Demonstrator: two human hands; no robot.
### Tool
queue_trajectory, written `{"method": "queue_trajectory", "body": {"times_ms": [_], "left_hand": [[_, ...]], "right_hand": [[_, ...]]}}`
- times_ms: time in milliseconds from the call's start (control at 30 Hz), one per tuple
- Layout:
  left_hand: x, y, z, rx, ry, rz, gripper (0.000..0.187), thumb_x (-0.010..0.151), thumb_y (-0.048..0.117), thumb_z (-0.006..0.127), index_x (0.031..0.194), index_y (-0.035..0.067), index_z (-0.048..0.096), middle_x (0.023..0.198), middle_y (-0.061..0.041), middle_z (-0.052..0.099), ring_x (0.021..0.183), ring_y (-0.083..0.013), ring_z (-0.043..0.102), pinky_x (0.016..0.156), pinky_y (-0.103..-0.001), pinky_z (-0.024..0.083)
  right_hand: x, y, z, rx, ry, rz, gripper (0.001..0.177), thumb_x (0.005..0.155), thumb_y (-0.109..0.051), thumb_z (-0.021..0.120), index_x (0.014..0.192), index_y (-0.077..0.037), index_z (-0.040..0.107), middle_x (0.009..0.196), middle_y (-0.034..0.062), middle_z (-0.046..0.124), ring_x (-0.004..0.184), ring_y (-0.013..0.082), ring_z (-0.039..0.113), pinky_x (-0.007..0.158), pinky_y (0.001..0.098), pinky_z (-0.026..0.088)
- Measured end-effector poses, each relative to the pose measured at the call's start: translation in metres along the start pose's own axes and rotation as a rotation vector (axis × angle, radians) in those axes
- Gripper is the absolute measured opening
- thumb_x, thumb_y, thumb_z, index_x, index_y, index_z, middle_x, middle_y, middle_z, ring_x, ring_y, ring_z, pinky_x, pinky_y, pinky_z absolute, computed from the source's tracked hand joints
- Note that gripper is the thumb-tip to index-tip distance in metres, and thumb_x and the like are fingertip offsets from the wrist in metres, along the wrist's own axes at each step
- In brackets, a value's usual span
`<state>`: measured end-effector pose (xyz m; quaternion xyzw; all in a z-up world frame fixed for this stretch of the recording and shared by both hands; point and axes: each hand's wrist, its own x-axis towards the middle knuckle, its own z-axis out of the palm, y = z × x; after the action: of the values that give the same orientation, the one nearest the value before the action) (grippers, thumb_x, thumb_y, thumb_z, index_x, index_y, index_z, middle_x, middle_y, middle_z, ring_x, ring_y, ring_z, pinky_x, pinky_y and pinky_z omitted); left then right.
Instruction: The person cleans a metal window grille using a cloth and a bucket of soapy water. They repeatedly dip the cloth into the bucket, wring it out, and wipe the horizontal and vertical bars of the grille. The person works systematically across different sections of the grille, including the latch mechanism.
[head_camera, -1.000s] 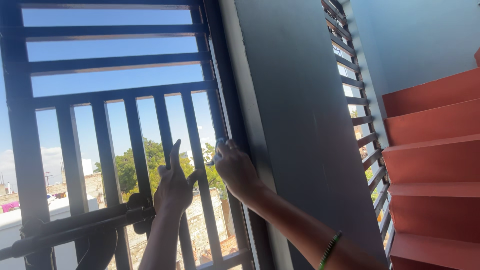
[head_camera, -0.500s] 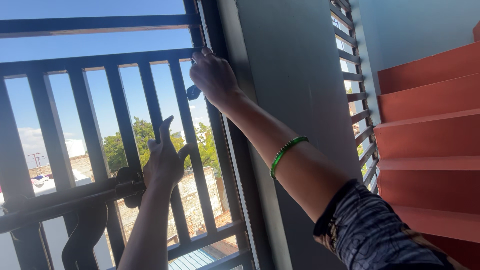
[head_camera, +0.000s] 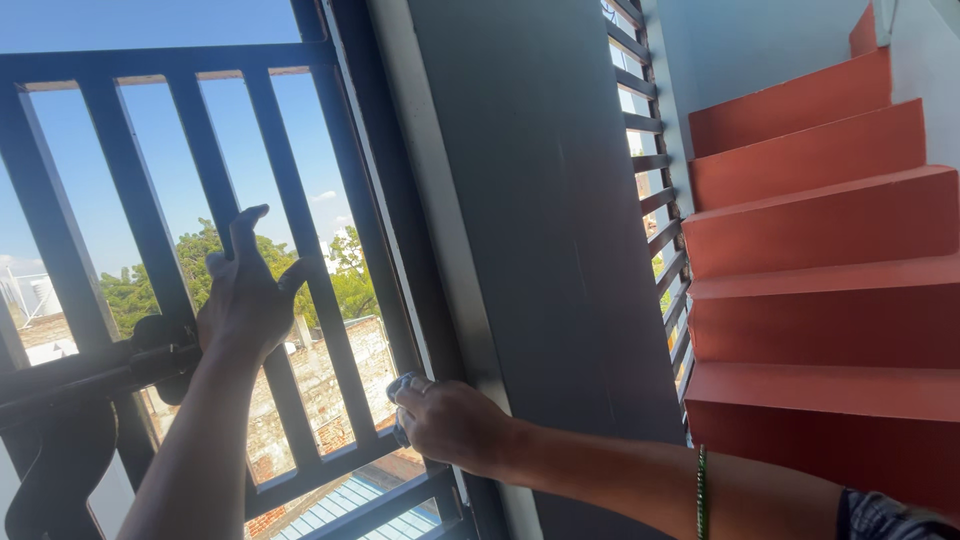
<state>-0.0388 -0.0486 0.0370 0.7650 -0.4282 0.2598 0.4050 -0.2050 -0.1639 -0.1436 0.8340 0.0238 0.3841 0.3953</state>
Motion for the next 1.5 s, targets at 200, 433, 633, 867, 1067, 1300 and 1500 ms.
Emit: {"method": "queue_trajectory", "body": {"times_ms": [200, 433, 633, 867, 1067, 1300, 1500], "left_hand": [[0.0, 0.002, 0.001, 0.001, -0.001, -0.01, 0.079, 0.093, 0.053, 0.068, 0.156, 0.041, 0.022, 0.141, -0.024, 0.047, 0.111, -0.0442, 0.068, 0.082, -0.057, 0.059], [-0.004, 0.005, -0.006, 0.024, -0.023, -0.031, 0.078, 0.093, 0.055, 0.067, 0.157, 0.043, 0.022, 0.14, -0.021, 0.047, 0.113, -0.0422, 0.067, 0.083, -0.057, 0.059], [-0.035, -0.007, -0.016, 0.24, 0.103, 0.173, 0.088, 0.085, 0.061, 0.073, 0.153, 0.03, 0.027, 0.14, -0.017, 0.045, 0.12, -0.0373, 0.06, 0.087, -0.051, 0.057], [-0.073, -0.046, -0.048, 0.431, 0.344, 0.547, 0.076, 0.073, 0.062, 0.082, 0.128, 0.013, 0.063, 0.13, -0.01, 0.052, 0.119, -0.0294, 0.056, 0.1, -0.046, 0.051], [-0.074, -0.073, -0.074, 0.437, 0.132, 0.369, 0.05, 0.071, 0.055, 0.084, 0.105, 0.018, 0.077, 0.131, -0.008, 0.048, 0.118, -0.0283, 0.054, 0.105, -0.046, 0.046], [-0.06, -0.076, -0.067, 0.413, 0.065, 0.282, 0.048, 0.08, 0.063, 0.076, 0.098, 0.019, 0.079, 0.135, -0.006, 0.044, 0.125, -0.0277, 0.048, 0.111, -0.047, 0.039], [-0.068, -0.072, -0.059, 0.44, 0.152, 0.303, 0.061, 0.072, 0.07, 0.077, 0.11, 0.022, 0.078, 0.133, -0.01, 0.042, 0.125, -0.0311, 0.045, 0.11, -0.048, 0.036]], "right_hand": [[0.102, 0.108, -0.014, -0.068, 0.263, 0.143, 0.009, 0.09, 0.0, 0.075, 0.083, 0.006, 0.073, 0.12, 0.0253, 0.071, 0.107, 0.0322, 0.073, 0.085, 0.0361, 0.064], [0.064, 0.047, -0.002, 0.009, 0.184, 0.183, 0.011, 0.087, 0.004, 0.071, 0.078, 0.009, 0.071, 0.119, 0.0285, 0.069, 0.107, 0.0345, 0.074, 0.088, 0.0347, 0.064], [0.02, -0.003, -0.017, 0.237, -0.11, 0.253, 0.012, 0.086, 0.002, 0.071, 0.091, 0.013, 0.073, 0.119, 0.0283, 0.069, 0.091, 0.0332, 0.074, 0.077, 0.038, 0.063], [0.086, 0.049, -0.069, 0.707, 0.228, 0.474, 0.025, 0.084, 0.007, 0.071, 0.101, -0.009, 0.08, 0.107, 0.0071, 0.077, 0.093, 0.0203, 0.076, 0.085, 0.0323, 0.061], [0.192, 0.11, -0.062, 0.484, 0.822, 0.462, 0.031, 0.085, 0.015, 0.064, 0.102, -0.006, 0.079, 0.108, 0.0089, 0.076, 0.099, 0.0199, 0.075, 0.089, 0.0302, 0.063], [0.227, 0.061, -0.042, 0.562, 0.616, 0.566, 0.036, 0.083, 0.008, 0.071, 0.118, 0.0, 0.071, 0.123, 0.015, 0.063, 0.105, 0.0257, 0.072, 0.094, 0.0292, 0.06], [0.187, 0.035, -0.042, 0.459, 0.444, 0.544, 0.037, 0.082, -0.003, 0.078, 0.118, -0.004, 0.07, 0.121, 0.015, 0.067, 0.102, 0.0302, 0.072, 0.089, 0.0378, 0.059]]}}
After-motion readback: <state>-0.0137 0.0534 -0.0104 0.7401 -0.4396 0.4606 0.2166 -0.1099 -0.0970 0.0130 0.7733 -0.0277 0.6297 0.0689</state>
